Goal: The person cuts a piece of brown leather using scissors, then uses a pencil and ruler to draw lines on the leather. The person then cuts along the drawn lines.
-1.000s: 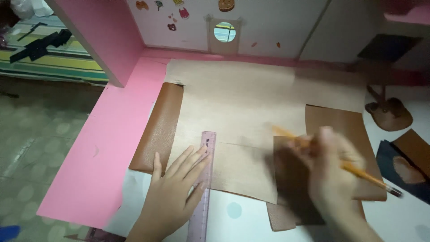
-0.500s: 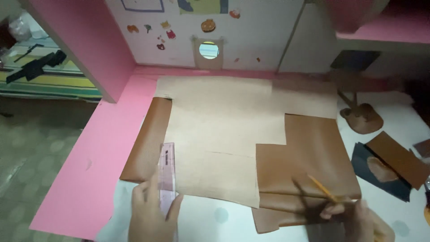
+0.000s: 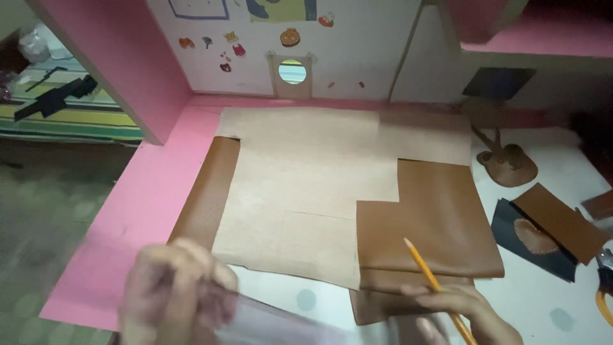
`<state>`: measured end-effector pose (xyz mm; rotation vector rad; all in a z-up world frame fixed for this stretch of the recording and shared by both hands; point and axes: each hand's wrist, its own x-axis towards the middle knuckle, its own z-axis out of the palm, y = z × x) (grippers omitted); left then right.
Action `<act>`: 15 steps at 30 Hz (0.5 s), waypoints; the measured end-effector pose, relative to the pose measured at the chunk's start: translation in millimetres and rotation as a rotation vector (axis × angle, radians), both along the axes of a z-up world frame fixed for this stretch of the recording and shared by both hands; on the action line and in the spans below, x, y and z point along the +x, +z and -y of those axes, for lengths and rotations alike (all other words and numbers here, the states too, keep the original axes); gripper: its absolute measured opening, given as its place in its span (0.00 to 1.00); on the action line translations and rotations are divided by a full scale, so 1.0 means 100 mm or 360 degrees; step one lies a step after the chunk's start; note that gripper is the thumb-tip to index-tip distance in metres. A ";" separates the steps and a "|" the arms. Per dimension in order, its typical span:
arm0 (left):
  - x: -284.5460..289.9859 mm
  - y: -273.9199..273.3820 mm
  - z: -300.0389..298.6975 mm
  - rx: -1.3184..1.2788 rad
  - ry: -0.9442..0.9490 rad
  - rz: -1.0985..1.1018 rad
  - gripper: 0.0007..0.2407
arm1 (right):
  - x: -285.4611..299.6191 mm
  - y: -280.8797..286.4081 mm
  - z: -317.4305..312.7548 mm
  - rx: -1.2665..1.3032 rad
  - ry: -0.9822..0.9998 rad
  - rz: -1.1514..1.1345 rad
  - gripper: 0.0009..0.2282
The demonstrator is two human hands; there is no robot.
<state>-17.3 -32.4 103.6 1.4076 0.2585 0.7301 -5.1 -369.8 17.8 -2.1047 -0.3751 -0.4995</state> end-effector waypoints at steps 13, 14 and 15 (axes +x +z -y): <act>-0.07 -1.52 0.81 -0.2130 -0.1586 -0.0729 0.09 | -0.05 0.41 -0.08 -0.0430 -0.0664 -0.0577 0.06; -0.06 -1.40 0.94 -0.2000 -0.1262 -0.0854 0.19 | -0.01 0.46 -0.03 -0.0478 -0.0710 -0.0754 0.11; -0.14 -1.51 0.96 -0.2004 -0.1259 -0.0859 0.19 | 0.07 0.45 -0.02 -0.0480 -0.0710 -0.0759 0.11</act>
